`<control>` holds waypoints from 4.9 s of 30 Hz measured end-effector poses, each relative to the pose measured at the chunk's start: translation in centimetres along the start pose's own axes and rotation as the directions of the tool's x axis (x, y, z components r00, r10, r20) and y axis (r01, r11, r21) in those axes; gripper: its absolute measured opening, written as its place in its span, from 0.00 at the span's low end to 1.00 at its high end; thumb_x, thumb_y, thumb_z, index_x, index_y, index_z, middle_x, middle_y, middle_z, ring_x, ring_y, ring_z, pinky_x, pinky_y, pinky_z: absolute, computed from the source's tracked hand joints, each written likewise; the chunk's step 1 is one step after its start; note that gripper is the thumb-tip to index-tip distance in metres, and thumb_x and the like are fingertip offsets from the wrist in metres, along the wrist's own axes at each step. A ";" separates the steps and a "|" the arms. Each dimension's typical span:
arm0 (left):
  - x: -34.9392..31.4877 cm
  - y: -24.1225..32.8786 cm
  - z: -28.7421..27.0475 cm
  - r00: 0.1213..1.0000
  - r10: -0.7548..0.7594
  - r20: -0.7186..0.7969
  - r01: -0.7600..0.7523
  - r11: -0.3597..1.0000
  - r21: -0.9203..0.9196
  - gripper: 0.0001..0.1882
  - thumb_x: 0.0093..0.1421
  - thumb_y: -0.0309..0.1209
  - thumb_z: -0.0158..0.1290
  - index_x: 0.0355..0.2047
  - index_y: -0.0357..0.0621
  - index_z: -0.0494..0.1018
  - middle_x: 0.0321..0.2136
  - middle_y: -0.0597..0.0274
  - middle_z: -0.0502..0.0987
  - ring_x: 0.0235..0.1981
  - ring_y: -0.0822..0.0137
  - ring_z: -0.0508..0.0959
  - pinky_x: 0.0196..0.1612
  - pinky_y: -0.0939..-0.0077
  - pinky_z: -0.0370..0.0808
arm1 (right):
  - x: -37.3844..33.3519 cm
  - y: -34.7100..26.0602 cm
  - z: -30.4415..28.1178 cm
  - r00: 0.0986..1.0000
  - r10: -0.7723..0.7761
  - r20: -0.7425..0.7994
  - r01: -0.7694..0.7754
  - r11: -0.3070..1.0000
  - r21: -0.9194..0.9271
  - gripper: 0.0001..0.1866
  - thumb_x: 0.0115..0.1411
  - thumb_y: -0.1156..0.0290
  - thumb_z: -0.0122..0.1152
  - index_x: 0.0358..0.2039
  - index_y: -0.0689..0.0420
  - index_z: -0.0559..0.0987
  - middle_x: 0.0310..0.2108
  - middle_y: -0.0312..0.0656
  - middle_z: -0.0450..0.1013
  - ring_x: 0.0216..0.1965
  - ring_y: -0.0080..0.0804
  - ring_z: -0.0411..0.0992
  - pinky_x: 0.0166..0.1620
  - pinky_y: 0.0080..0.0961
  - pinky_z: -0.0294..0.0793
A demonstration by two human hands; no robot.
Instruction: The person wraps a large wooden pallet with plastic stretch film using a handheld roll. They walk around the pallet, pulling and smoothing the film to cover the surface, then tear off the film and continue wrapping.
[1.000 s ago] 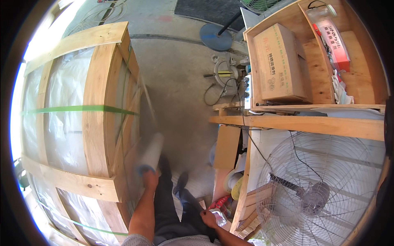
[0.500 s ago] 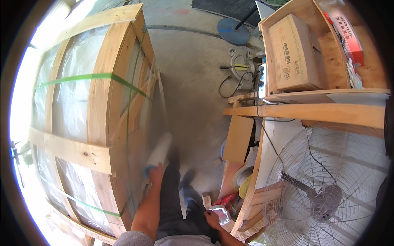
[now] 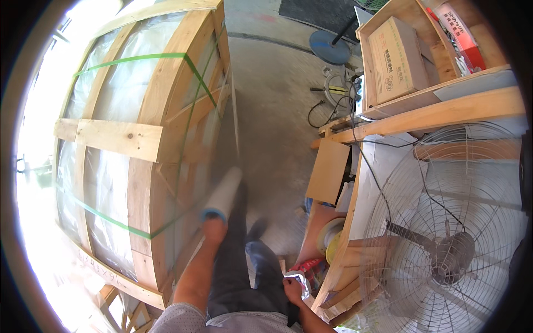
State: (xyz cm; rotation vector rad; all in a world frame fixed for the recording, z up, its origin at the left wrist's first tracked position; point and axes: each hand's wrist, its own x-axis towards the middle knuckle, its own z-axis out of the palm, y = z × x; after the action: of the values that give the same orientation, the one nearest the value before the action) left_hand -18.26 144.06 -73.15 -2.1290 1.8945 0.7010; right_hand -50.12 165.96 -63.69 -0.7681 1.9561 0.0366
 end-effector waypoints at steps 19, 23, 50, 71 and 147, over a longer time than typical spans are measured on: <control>-1.9 -3.5 4.0 0.795 -0.607 -0.022 0.510 0.686 -0.519 0.28 0.53 0.49 0.58 0.30 0.27 0.76 0.32 0.35 0.78 0.37 0.40 0.78 0.47 0.54 0.71 | -7.5 4.8 10.4 0.990 0.105 -0.091 -0.097 0.992 0.086 0.15 0.59 0.60 0.56 0.37 0.58 0.81 0.34 0.47 0.79 0.39 0.42 0.77 0.44 0.33 0.74; -0.3 -5.3 5.1 0.811 -0.585 0.009 0.476 0.652 -0.590 0.28 0.55 0.46 0.58 0.32 0.24 0.75 0.33 0.32 0.78 0.38 0.40 0.78 0.44 0.53 0.72 | -9.4 4.3 12.6 0.987 0.139 -0.081 -0.132 0.987 0.088 0.15 0.59 0.59 0.55 0.38 0.55 0.80 0.36 0.48 0.78 0.41 0.45 0.76 0.45 0.36 0.73; -15.3 -11.3 13.8 0.938 -0.334 -0.090 0.302 0.918 -0.259 0.30 0.51 0.54 0.56 0.33 0.32 0.77 0.34 0.34 0.78 0.41 0.40 0.77 0.45 0.50 0.72 | -21.1 12.0 24.0 0.959 0.277 -0.064 -0.245 0.918 0.313 0.18 0.61 0.56 0.52 0.40 0.57 0.80 0.39 0.51 0.77 0.44 0.50 0.75 0.48 0.39 0.72; -24.9 -24.7 11.7 0.790 0.506 0.348 -0.593 0.774 0.222 0.21 0.54 0.45 0.55 0.34 0.37 0.76 0.35 0.42 0.79 0.41 0.47 0.77 0.50 0.55 0.70 | -26.9 11.1 36.9 0.905 0.383 -0.183 -0.282 0.865 0.415 0.15 0.58 0.59 0.57 0.37 0.56 0.81 0.33 0.48 0.79 0.38 0.45 0.77 0.43 0.35 0.74; -22.0 -61.3 0.7 0.299 0.760 0.577 -0.901 0.026 0.433 0.17 0.56 0.41 0.53 0.19 0.42 0.78 0.22 0.48 0.78 0.26 0.51 0.80 0.31 0.56 0.75 | -55.0 -17.0 93.1 0.743 0.666 0.065 -0.302 0.246 0.921 0.17 0.59 0.55 0.55 0.41 0.53 0.80 0.40 0.48 0.78 0.45 0.47 0.75 0.49 0.37 0.72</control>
State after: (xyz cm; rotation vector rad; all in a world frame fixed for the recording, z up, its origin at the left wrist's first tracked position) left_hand 40.07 173.16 -72.84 -0.2039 2.5855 0.1385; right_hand 49.46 211.32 -61.23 0.6778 2.0574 -0.7902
